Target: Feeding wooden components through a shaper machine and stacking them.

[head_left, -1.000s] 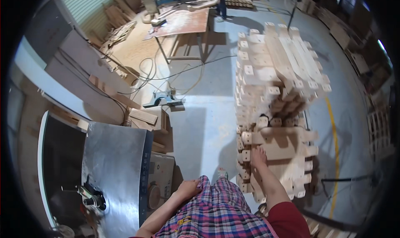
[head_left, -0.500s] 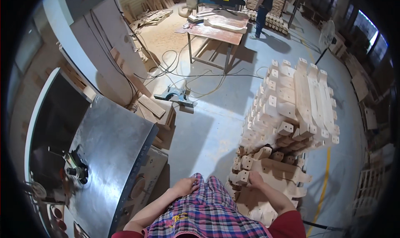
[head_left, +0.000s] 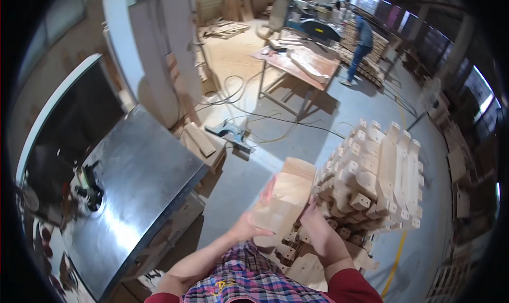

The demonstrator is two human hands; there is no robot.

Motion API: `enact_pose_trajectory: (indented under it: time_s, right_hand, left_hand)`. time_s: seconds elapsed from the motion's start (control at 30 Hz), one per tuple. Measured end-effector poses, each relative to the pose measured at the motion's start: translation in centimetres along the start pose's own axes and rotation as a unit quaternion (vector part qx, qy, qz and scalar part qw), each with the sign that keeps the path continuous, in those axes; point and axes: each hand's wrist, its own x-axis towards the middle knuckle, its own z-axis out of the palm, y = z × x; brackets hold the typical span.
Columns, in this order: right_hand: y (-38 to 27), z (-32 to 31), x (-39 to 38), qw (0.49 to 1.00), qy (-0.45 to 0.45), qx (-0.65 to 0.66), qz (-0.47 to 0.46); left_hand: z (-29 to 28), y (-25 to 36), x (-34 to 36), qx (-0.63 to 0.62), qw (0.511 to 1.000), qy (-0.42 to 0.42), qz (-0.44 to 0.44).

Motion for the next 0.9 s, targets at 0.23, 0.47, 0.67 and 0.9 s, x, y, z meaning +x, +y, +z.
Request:
enact_pose_trajectory:
  time_s: [0.23, 0.47, 0.67, 0.9]
  right_hand:
    - [-0.2, 14.8, 14.5, 0.950, -0.060, -0.304, 0.041]
    - [14.5, 14.3, 11.8, 0.743, -0.097, -0.629, 0.208]
    - [19.6, 15.9, 16.1, 0.633, -0.120, -0.755, 0.120]
    - [24.8, 15.5, 24.7, 0.554, -0.259, -0.791, 0.011]
  left_hand:
    - [-9.4, 2.6, -5.3, -0.186, 0.920, 0.345, -0.027]
    - [-23.4, -2.9, -10.3, -0.501, 0.681, 0.534, 0.031]
    - [-32.1, -9.6, -12.7, -0.575, 0.555, 0.601, 0.021]
    - [-40.8, -12.2, -13.3, -0.592, 0.498, 0.634, 0.016]
